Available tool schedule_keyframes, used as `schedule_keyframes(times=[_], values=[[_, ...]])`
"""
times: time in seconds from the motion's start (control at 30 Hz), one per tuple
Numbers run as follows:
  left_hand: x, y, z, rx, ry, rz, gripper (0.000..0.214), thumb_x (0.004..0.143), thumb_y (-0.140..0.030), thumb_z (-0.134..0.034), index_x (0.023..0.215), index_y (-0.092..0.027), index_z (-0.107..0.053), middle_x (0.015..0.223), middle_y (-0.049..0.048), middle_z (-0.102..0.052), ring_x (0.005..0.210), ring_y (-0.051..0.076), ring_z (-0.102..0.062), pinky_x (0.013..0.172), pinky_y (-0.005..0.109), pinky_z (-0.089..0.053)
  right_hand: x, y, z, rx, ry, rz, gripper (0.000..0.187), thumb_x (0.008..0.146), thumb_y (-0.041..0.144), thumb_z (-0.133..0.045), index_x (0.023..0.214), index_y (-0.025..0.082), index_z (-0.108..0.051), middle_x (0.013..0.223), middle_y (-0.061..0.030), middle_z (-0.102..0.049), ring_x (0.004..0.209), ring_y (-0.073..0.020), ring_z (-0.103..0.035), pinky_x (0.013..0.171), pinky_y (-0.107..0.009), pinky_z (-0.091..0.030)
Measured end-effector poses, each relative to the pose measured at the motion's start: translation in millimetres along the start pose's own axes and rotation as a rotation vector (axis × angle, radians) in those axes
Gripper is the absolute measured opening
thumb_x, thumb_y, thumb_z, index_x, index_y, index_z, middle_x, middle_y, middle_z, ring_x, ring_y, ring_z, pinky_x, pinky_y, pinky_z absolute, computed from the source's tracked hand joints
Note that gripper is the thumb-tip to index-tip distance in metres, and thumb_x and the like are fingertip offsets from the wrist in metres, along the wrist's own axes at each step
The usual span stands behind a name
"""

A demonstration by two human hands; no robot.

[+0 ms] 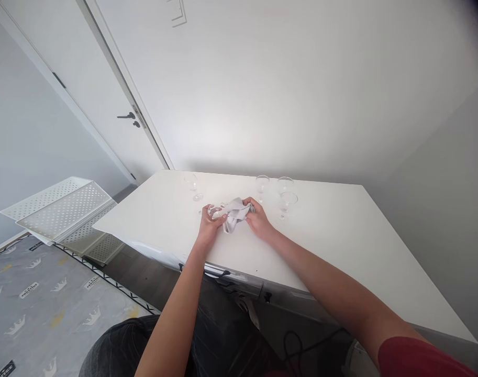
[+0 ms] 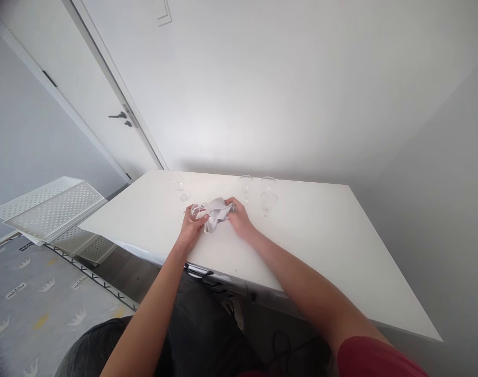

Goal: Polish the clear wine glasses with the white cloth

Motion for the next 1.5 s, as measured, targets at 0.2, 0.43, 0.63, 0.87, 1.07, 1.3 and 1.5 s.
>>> schedule_keyframes(times=[0.2, 0.43, 0.63, 0.87, 1.07, 1.3, 1.5], values=[[-10, -19, 0.3, 0.191, -0.126, -0.165, 0.076, 0.068, -0.028, -0.09, 0.123, -0.031, -0.037, 0.133, 0.0056, -0.051, 0.08, 0.011, -0.073, 0.08, 0.03, -0.059, -3, -2, -2, 0.199, 0.078, -0.149, 0.025, 0.074, 0.024, -0.072, 0.097, 0.028, -0.061, 0.092, 0.0014, -0.061, 0.079, -0.0162, -0.054, 0.071, -0.029, -0.044], [-20, -32, 4.0, 0.196, -0.331, -0.299, 0.067, 0.074, -0.027, -0.084, 0.121, -0.031, -0.037, 0.131, 0.0058, -0.05, 0.077, 0.008, -0.069, 0.072, 0.025, -0.059, -9, -5, -10, -0.09, 0.263, -0.208, 0.075, 0.078, 0.05, -0.076, 0.146, 0.033, -0.049, 0.121, -0.0068, -0.066, 0.106, -0.0241, -0.061, 0.085, -0.035, -0.05], [-22, -36, -2.0, 0.21, -0.28, -0.307, 0.065, 0.074, -0.024, -0.082, 0.121, -0.03, -0.037, 0.131, 0.0068, -0.05, 0.078, 0.01, -0.071, 0.071, 0.026, -0.058, -6, -13, -13, -0.638, 0.238, 0.051, 0.04, 0.08, 0.047, -0.077, 0.112, 0.024, -0.072, 0.102, -0.0041, -0.07, 0.095, -0.0223, -0.061, 0.087, -0.035, -0.047], [-21, -32, 3.2, 0.182, -0.314, -0.29, 0.067, 0.074, -0.025, -0.083, 0.122, -0.031, -0.037, 0.131, 0.0048, -0.05, 0.078, 0.008, -0.069, 0.076, 0.025, -0.056, -7, -10, -8, -0.371, 0.174, 0.022, 0.048, 0.092, 0.061, -0.061, 0.128, 0.029, -0.065, 0.115, -0.0036, -0.066, 0.095, -0.0201, -0.06, 0.081, -0.032, -0.047], [-21, -26, 14.4, 0.204, -0.448, -0.236, 0.068, 0.075, -0.029, -0.083, 0.123, -0.032, -0.036, 0.131, 0.0067, -0.05, 0.08, 0.01, -0.067, 0.066, 0.023, -0.056, -15, -20, -12, -0.575, 0.359, -0.054, 0.114, 0.058, 0.044, -0.097, 0.154, 0.034, -0.037, 0.134, -0.0085, -0.052, 0.107, -0.0218, -0.059, 0.087, -0.035, -0.052], [-21, -24, 14.0, 0.237, -0.452, -0.204, 0.065, 0.075, -0.023, -0.078, 0.124, -0.032, -0.036, 0.13, 0.0057, -0.049, 0.078, 0.01, -0.066, 0.066, 0.025, -0.056, -21, -16, -25, -0.733, 0.354, 0.088, 0.109, 0.065, 0.035, -0.092, 0.159, 0.034, -0.037, 0.136, -0.0095, -0.055, 0.11, -0.0253, -0.06, 0.096, -0.042, -0.049], [-20, -26, 8.7, 0.256, -0.389, -0.235, 0.062, 0.075, -0.02, -0.078, 0.121, -0.03, -0.037, 0.125, 0.0036, -0.051, 0.074, 0.007, -0.063, 0.068, 0.024, -0.053, -13, -12, -14, -0.54, -0.027, 0.087, 0.032, 0.091, 0.053, -0.064, 0.08, 0.023, -0.064, 0.079, -0.0002, -0.06, 0.077, -0.0185, -0.053, 0.075, -0.032, -0.044]])
Point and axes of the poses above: each hand's wrist, its own x-axis towards the middle knuckle, its own z-axis out of the back of the hand, y = z × x, the point moved 5 cm from there along x, towards the middle knuckle
